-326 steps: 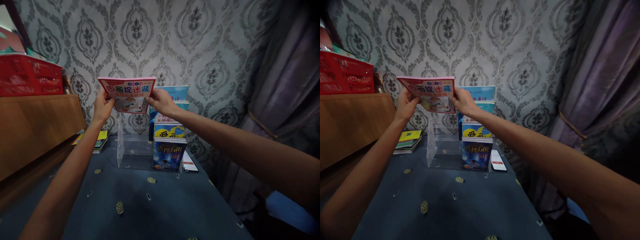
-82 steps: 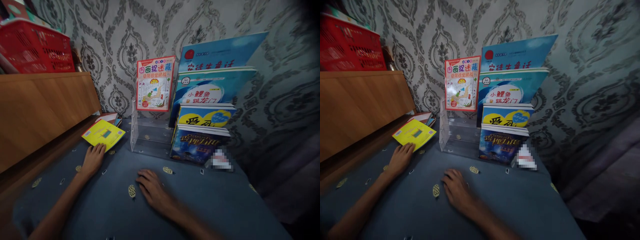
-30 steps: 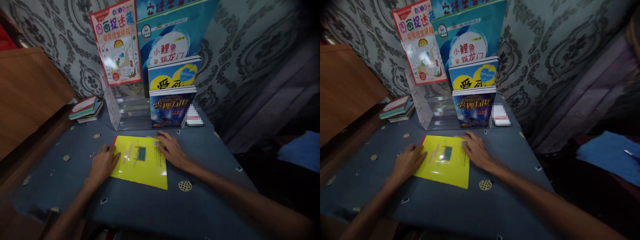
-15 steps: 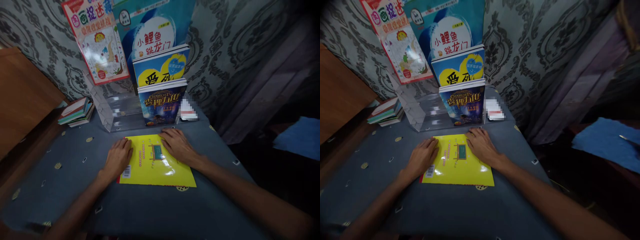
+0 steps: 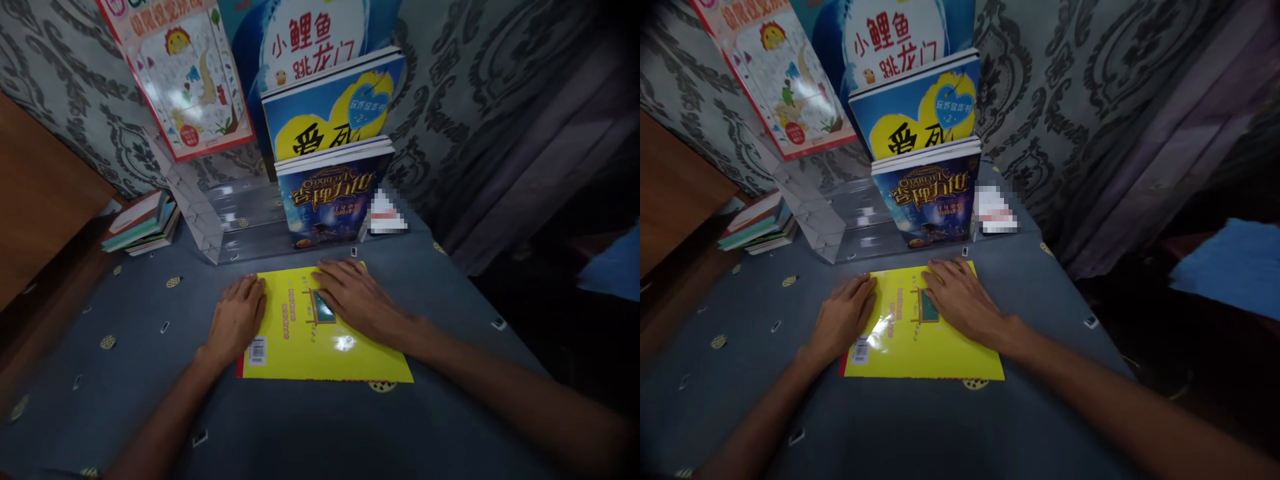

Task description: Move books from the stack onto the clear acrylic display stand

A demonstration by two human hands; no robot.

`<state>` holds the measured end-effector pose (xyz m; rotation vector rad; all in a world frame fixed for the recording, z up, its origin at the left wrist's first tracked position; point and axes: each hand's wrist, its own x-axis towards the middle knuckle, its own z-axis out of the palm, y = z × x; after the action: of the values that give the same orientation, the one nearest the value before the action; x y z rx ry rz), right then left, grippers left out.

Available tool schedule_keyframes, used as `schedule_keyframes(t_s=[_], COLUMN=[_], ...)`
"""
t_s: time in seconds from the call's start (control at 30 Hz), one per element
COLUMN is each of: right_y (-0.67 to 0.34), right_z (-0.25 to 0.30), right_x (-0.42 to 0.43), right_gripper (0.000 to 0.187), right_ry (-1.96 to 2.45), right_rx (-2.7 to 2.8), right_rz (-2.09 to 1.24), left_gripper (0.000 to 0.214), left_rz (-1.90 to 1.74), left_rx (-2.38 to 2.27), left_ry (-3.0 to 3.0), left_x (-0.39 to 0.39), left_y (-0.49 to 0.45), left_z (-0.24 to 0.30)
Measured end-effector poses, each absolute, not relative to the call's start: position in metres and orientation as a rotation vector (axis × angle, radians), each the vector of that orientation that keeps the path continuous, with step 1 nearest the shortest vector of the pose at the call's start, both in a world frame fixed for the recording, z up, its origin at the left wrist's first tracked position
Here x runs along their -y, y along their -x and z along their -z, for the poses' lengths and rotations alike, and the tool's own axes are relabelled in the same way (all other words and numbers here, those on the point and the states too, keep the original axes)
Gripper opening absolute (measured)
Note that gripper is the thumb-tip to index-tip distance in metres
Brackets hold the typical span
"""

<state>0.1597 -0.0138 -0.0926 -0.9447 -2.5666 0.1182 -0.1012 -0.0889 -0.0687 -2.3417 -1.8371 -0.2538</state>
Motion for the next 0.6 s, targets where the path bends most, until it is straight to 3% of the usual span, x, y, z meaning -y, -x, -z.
schedule_keyframes(t_s=[0.27, 0.6], right_y=[-0.16, -0.149], right_z=[0.092, 0.084], right_x=[0.013, 0.028], right_gripper=[0.032, 0.034], right_ry=[0.886, 0.805], right_rx=[2.575, 2.626], right_rz=[-0.204, -0.288], left_gripper=[0.039, 0.044], left_rz=[0.34, -0.146], left_rx=[1.786, 1.799], left_ry=[2.425, 2.316], left_x=[0.09, 0.09], left_y=[0.117, 0.087], left_z=[0.071, 0.047])
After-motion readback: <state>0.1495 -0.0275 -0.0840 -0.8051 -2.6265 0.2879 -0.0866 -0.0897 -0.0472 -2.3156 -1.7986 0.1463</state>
